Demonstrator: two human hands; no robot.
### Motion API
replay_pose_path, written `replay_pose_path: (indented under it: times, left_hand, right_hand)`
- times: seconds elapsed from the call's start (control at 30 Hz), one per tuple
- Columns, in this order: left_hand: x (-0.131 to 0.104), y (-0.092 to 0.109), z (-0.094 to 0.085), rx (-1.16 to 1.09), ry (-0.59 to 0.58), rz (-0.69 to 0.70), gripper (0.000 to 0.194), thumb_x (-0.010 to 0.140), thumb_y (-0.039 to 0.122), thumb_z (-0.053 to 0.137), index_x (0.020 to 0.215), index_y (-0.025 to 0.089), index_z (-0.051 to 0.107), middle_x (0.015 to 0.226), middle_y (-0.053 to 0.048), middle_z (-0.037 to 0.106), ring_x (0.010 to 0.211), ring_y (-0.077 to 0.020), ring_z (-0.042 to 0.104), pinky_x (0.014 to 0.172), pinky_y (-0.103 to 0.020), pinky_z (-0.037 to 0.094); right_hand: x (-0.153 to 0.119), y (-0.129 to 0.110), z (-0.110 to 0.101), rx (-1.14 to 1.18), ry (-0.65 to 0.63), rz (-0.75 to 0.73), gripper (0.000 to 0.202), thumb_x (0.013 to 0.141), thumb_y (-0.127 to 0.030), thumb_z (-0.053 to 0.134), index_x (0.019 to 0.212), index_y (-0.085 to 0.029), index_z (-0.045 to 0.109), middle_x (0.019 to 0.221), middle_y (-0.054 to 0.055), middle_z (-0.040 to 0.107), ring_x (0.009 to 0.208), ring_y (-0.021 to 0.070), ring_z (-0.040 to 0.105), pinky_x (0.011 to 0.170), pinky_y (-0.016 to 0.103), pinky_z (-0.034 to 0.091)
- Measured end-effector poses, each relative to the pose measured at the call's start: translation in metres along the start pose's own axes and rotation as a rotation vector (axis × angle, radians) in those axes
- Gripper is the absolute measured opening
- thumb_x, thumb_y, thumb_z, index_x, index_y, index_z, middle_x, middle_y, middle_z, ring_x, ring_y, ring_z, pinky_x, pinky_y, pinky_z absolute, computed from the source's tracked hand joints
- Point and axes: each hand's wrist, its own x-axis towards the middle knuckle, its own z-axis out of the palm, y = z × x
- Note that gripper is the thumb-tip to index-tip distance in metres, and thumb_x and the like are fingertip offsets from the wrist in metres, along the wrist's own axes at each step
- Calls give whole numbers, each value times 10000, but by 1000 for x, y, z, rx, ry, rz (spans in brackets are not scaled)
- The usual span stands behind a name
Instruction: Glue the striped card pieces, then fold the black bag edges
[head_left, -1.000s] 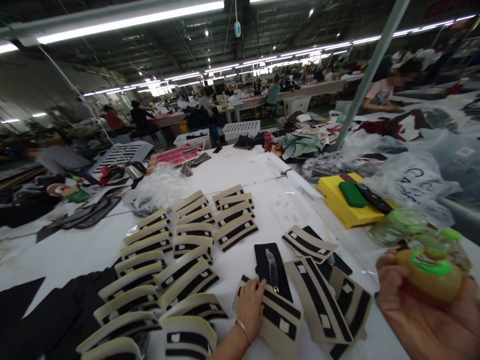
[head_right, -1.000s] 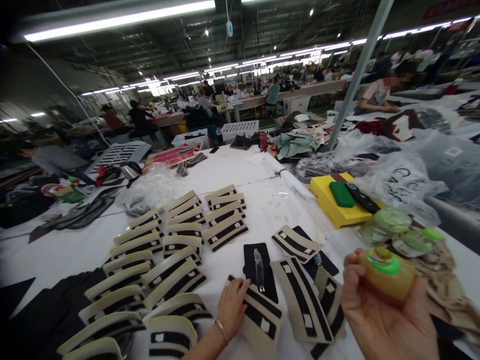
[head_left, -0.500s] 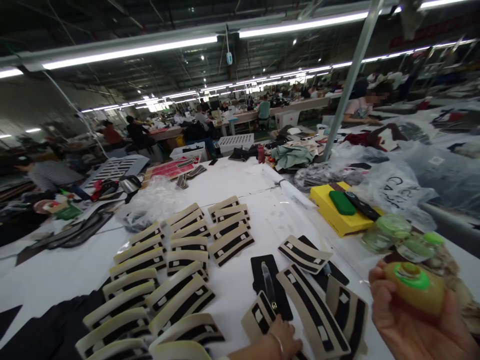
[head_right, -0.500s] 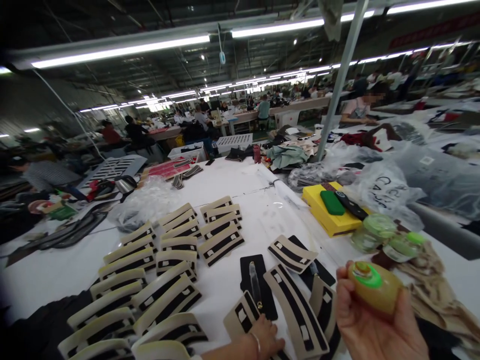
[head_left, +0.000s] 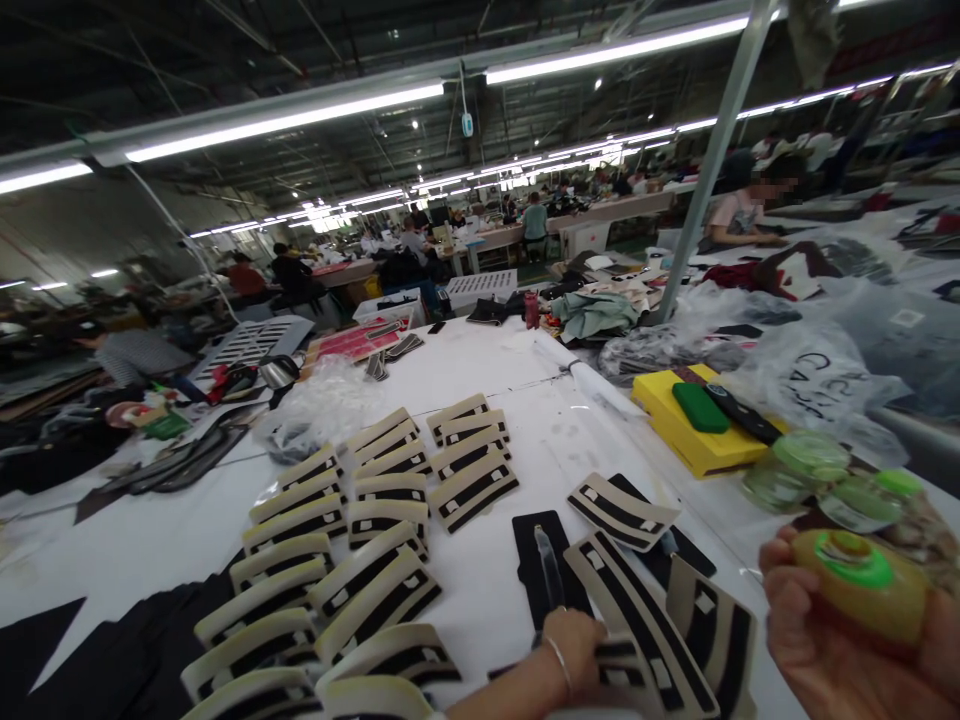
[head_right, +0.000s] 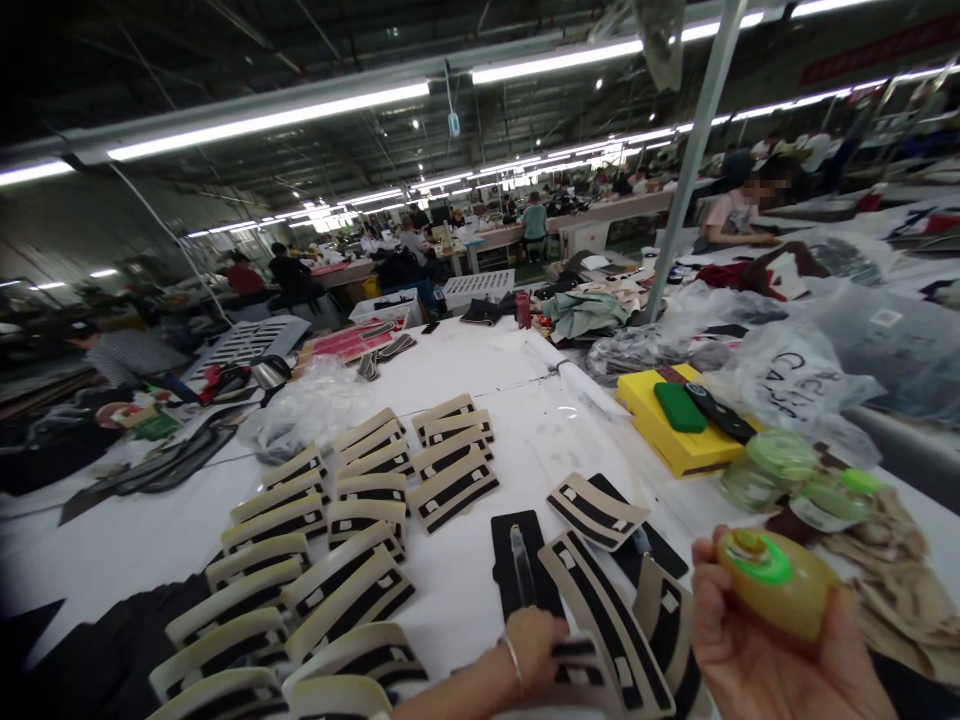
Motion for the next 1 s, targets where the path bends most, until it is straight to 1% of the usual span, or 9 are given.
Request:
replay_pose_path:
  times: [0.07, 0.17, 0.27, 0.37, 0.53, 0.63, 0.77, 0.87, 1.0]
  left_hand:
    - [4, 5, -21, -111, 116, -32, 210, 607, 209, 748, 781, 185, 634, 804, -32, 670, 897, -264, 623, 921, -500, 424]
    - [-1, -1, -44, -327, 280, -106, 442, 635, 241, 720, 1044, 180, 564, 910, -23, 648, 818, -203, 610, 775, -383, 490]
    - [-25, -16, -50, -528, 389, -250, 531, 569, 260, 718, 1056, 189, 517, 847, -16, 640, 746, -201, 617, 701, -361, 503]
    - [-56, -28, -46, -681, 409, -385, 516, 521, 311, 728, 984, 191, 535, 834, -37, 664, 779, -245, 654, 694, -371, 518]
    - [-80, -28, -59, -723, 355, -450, 431, 710, 508, 658, 989, 192, 572, 920, -46, 678, 862, -216, 665, 743, -344, 524]
    - [-61, -27, -80, -567, 327, -481, 309, 850, 440, 602, 989, 165, 578, 841, -12, 631, 710, -145, 616, 660, -306, 514]
    - [-18, -23, -99, -273, 213, -475, 153, 886, 281, 619, 915, 132, 605, 791, 12, 601, 642, -111, 561, 601, -264, 497]
    - [3, -17, -101, -101, 90, -463, 165, 874, 270, 637, 810, 121, 610, 780, 17, 598, 676, -122, 573, 618, -268, 505]
    - [6, -10, -93, -6, -67, -451, 185, 866, 300, 644, 833, 120, 617, 746, 32, 578, 649, -128, 563, 617, -273, 502]
  right_hand:
    - [-6, -1, 6, 28, 43, 38, 455, 875, -541, 561, 1167, -223, 704, 949, 101, 747, 641, 167, 715, 595, 175, 604]
    - [-16, 0, 19, 46, 89, 87, 454, 932, -522, 448, 1099, -205, 728, 902, 123, 741, 599, 165, 709, 546, 208, 607]
    - [-22, 4, 28, 38, 111, 92, 454, 942, -515, 434, 1005, -195, 750, 866, 128, 734, 571, 152, 702, 535, 199, 597]
    - [-23, 9, 29, 23, 104, 91, 469, 945, -512, 425, 941, -179, 755, 850, 131, 726, 555, 144, 696, 535, 195, 592]
    - [-18, 16, 25, -16, 72, 112, 449, 953, -502, 412, 927, -213, 755, 860, 117, 730, 581, 141, 703, 546, 200, 592]
    - [-17, 21, 26, -30, 76, 143, 441, 932, -526, 448, 950, -203, 747, 837, 117, 736, 591, 143, 705, 559, 189, 590]
    - [-18, 28, 28, -47, 85, 183, 438, 925, -527, 455, 989, -194, 732, 833, 117, 746, 585, 146, 705, 555, 187, 589]
    - [-18, 29, 23, -56, 58, 205, 423, 934, -511, 442, 983, -205, 730, 844, 115, 751, 589, 154, 709, 553, 205, 594]
    - [-16, 29, 15, -39, 47, 209, 410, 939, -495, 446, 1023, -197, 715, 862, 119, 750, 611, 157, 715, 582, 214, 599]
